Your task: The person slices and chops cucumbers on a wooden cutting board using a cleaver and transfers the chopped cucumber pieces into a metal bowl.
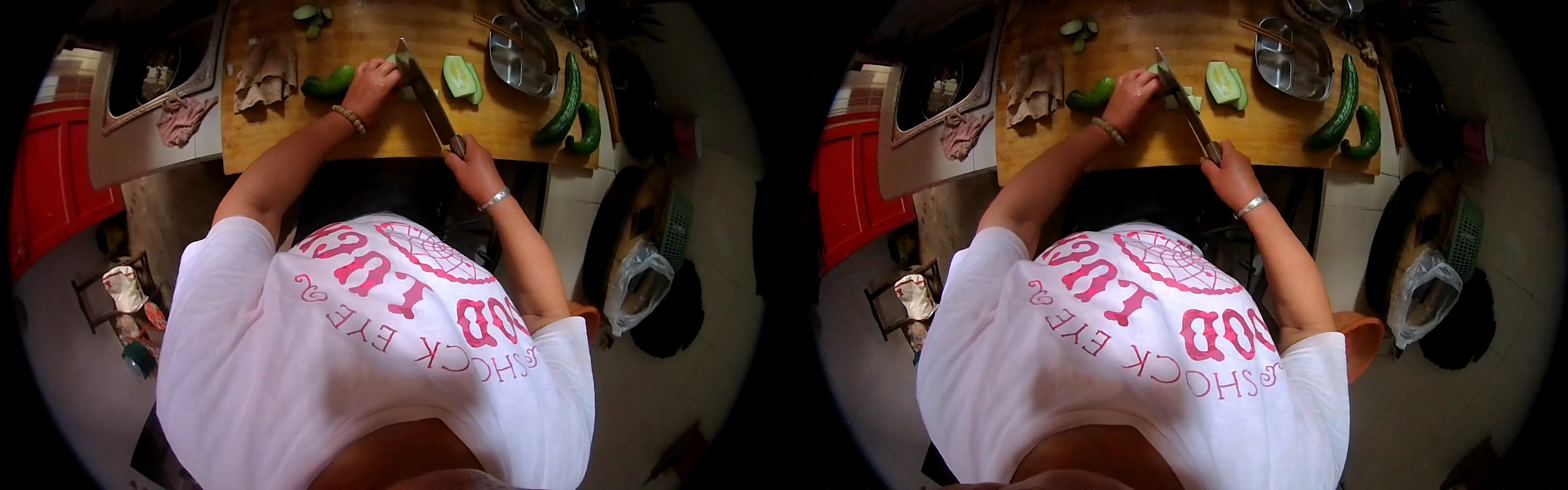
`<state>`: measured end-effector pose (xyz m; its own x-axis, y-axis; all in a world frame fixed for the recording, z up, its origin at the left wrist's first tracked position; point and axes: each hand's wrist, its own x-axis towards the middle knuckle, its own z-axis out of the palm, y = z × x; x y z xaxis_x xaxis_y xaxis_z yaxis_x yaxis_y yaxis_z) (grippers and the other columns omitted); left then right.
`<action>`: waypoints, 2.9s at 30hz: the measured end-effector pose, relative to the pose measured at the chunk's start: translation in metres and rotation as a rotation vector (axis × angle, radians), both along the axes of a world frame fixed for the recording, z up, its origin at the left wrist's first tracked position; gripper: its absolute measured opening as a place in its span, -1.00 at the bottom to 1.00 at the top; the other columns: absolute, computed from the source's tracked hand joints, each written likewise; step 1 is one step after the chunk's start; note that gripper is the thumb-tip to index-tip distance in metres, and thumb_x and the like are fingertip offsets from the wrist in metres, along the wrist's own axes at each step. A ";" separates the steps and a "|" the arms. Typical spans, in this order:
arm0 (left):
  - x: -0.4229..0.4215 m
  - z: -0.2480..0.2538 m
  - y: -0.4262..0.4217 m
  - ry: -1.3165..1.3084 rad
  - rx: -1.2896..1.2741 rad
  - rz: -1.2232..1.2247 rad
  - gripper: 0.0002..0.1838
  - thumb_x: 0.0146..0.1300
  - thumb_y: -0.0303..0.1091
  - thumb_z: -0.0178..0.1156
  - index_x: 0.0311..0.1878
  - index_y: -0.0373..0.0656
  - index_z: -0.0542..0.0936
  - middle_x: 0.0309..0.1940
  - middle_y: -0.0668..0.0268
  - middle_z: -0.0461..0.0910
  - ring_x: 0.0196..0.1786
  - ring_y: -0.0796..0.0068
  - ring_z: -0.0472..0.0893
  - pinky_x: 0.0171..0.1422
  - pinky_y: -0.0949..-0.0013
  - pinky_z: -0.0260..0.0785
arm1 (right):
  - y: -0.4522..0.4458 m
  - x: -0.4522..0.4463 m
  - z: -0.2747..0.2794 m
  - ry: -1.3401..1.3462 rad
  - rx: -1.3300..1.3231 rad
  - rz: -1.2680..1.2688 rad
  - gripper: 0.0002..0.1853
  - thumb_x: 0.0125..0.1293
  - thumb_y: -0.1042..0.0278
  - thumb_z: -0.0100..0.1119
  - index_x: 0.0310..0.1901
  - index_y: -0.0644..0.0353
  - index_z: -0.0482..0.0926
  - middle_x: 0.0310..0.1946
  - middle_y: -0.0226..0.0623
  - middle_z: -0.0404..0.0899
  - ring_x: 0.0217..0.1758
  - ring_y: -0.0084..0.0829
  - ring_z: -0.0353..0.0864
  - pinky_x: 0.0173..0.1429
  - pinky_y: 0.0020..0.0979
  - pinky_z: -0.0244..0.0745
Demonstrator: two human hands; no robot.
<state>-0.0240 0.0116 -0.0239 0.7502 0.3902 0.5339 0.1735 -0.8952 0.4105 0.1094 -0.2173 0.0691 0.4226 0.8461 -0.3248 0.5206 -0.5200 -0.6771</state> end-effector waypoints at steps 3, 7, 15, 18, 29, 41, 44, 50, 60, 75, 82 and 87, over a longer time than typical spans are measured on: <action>0.000 0.001 0.000 0.023 -0.021 -0.005 -0.76 -0.03 -0.41 0.35 -0.29 -0.08 0.50 -0.17 0.31 0.56 0.04 0.15 0.51 0.11 0.11 0.33 | 0.001 0.000 0.003 -0.052 0.049 -0.046 -0.65 0.25 0.21 0.26 -0.21 0.35 0.42 -0.37 0.19 0.57 -0.23 0.23 0.56 -0.19 -0.03 0.45; 0.001 0.006 -0.004 0.046 0.005 0.045 -0.79 -0.02 -0.40 0.34 -0.31 -0.08 0.52 -0.17 0.31 0.57 0.03 0.16 0.51 0.10 0.11 0.33 | 0.006 -0.006 0.025 -0.101 0.065 -0.023 -0.65 0.26 0.21 0.26 -0.20 0.35 0.41 -0.38 0.21 0.57 -0.24 0.25 0.55 -0.20 -0.01 0.45; 0.004 0.006 -0.001 0.061 -0.077 0.035 -0.86 -0.01 -0.39 0.33 -0.37 -0.08 0.55 -0.25 0.29 0.54 -0.03 0.17 0.51 0.09 0.12 0.34 | 0.011 -0.015 0.032 -0.096 0.031 0.049 -0.65 0.28 0.22 0.23 -0.17 0.37 0.40 -0.39 0.23 0.57 -0.25 0.26 0.57 -0.20 0.00 0.47; 0.005 -0.001 0.002 0.077 -0.048 0.029 -0.86 0.01 -0.42 0.30 -0.34 -0.07 0.55 -0.24 0.30 0.54 -0.03 0.18 0.51 0.09 0.13 0.34 | 0.016 -0.011 0.008 -0.058 0.023 0.035 -0.65 0.28 0.20 0.23 -0.18 0.36 0.41 -0.40 0.22 0.57 -0.26 0.24 0.58 -0.21 -0.02 0.48; -0.003 -0.003 0.003 0.081 -0.070 -0.022 -0.84 0.03 -0.47 0.26 -0.29 -0.08 0.52 -0.22 0.29 0.55 -0.02 0.16 0.50 0.09 0.13 0.34 | 0.020 -0.012 0.022 0.064 -0.056 -0.098 -0.64 0.27 0.15 0.25 -0.22 0.34 0.43 -0.47 0.14 0.56 -0.34 0.19 0.57 -0.21 -0.04 0.49; -0.005 -0.001 0.011 -0.019 -0.040 -0.078 -0.87 0.01 -0.49 0.24 -0.32 -0.13 0.54 -0.27 0.21 0.54 -0.06 0.10 0.51 0.05 0.09 0.36 | 0.030 -0.014 0.026 0.053 -0.080 -0.052 -0.65 0.25 0.17 0.24 -0.23 0.36 0.46 -0.34 0.21 0.59 -0.19 0.20 0.59 -0.12 -0.07 0.49; -0.006 -0.004 0.007 -0.030 -0.073 -0.104 -0.88 0.04 -0.47 0.21 -0.31 -0.14 0.54 -0.26 0.19 0.54 -0.06 0.09 0.50 0.05 0.09 0.36 | 0.028 -0.018 0.021 -0.027 -0.091 -0.012 -0.65 0.25 0.17 0.24 -0.22 0.35 0.46 -0.34 0.21 0.58 -0.18 0.20 0.59 -0.11 -0.07 0.49; -0.010 -0.002 0.007 0.027 -0.074 -0.113 -0.82 0.06 -0.47 0.21 -0.22 -0.12 0.54 -0.21 0.23 0.53 0.00 0.11 0.49 0.12 0.13 0.32 | 0.033 -0.015 0.021 0.210 -0.164 -0.181 -0.66 0.26 0.17 0.23 -0.17 0.32 0.46 -0.38 0.17 0.57 -0.24 0.16 0.58 -0.12 -0.07 0.49; -0.014 -0.010 0.009 -0.039 0.043 -0.100 -0.82 0.03 -0.45 0.23 -0.25 -0.14 0.53 -0.20 0.24 0.53 -0.04 0.11 0.49 0.07 0.12 0.35 | 0.035 -0.016 0.014 0.263 -0.203 -0.164 -0.68 0.25 0.20 0.23 -0.19 0.32 0.47 -0.38 0.13 0.60 -0.25 0.15 0.59 -0.14 -0.09 0.50; -0.023 -0.011 0.016 -0.007 -0.010 -0.099 -0.79 0.08 -0.51 0.22 -0.18 -0.19 0.52 -0.10 0.16 0.51 0.03 0.07 0.48 0.11 0.13 0.39 | 0.032 -0.012 0.031 0.178 -0.206 -0.115 -0.67 0.25 0.17 0.21 -0.21 0.33 0.48 -0.40 0.12 0.59 -0.27 0.12 0.60 -0.17 -0.10 0.50; -0.027 -0.014 0.015 -0.018 -0.021 -0.110 -0.80 0.12 -0.48 0.12 -0.15 -0.14 0.52 -0.09 0.20 0.52 0.06 0.13 0.48 0.16 0.15 0.35 | 0.031 -0.022 0.021 0.241 -0.236 -0.115 -0.65 0.25 0.17 0.21 -0.17 0.34 0.47 -0.42 0.06 0.60 -0.35 0.04 0.63 -0.24 -0.14 0.53; -0.031 -0.014 0.016 -0.010 0.012 -0.138 -0.76 0.06 -0.52 0.19 -0.15 -0.21 0.51 -0.10 0.13 0.50 0.05 0.05 0.47 0.12 0.12 0.39 | 0.023 -0.019 0.026 0.187 -0.179 -0.114 -0.65 0.24 0.18 0.23 -0.14 0.34 0.48 -0.35 0.17 0.60 -0.20 0.19 0.58 -0.10 -0.09 0.51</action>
